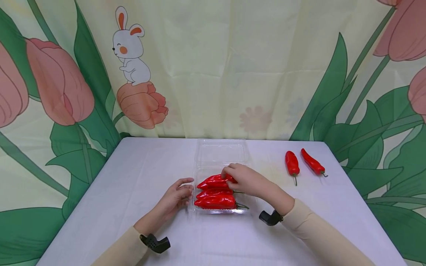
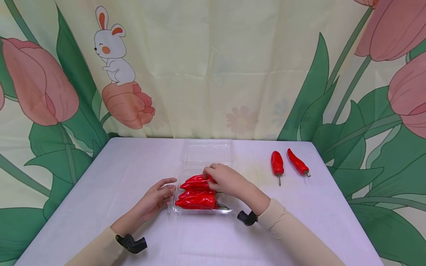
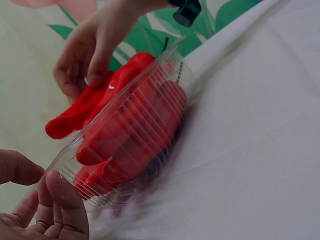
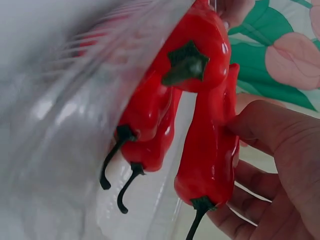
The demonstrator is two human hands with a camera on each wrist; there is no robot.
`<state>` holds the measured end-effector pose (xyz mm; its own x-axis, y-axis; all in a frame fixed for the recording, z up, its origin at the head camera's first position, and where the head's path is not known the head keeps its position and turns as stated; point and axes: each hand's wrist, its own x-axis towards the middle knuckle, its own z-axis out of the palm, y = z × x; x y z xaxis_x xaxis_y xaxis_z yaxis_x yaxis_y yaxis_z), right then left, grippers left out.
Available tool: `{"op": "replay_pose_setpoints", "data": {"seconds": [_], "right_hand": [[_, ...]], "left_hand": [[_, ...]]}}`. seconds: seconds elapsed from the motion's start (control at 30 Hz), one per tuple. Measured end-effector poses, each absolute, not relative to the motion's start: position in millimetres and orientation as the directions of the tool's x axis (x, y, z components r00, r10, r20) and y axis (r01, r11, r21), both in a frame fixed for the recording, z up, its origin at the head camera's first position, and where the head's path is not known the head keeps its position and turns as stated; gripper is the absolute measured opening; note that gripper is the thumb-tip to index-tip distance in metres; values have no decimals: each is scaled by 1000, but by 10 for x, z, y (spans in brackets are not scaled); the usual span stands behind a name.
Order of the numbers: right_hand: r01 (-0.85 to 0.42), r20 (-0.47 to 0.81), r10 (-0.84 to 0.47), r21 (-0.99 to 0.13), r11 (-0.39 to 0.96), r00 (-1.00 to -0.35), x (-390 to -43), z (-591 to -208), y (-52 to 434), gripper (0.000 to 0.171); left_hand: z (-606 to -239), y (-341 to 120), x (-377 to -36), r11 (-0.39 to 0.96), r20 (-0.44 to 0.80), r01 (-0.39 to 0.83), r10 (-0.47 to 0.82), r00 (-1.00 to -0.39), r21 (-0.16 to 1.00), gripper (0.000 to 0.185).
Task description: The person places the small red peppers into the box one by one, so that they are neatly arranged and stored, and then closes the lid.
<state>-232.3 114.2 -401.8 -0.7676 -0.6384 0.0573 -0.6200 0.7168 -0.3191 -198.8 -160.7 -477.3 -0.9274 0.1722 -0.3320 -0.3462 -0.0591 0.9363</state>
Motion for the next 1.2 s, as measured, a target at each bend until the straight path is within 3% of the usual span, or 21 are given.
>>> {"op": "replay_pose_setpoints", "data": {"seconds": [0.9, 1.2], "right_hand": [[-621, 27, -643, -288, 728, -766, -2218, -4112, 937, 24], [-581, -13, -643, -416, 699, -766, -2220, -4177, 914, 24]], "left_hand": [[-4768, -1608, -1994, -69, -332, -348, 181, -926, 935, 49], [-4761, -1609, -1983, -69, -335, -351, 176, -926, 934, 49]]}}
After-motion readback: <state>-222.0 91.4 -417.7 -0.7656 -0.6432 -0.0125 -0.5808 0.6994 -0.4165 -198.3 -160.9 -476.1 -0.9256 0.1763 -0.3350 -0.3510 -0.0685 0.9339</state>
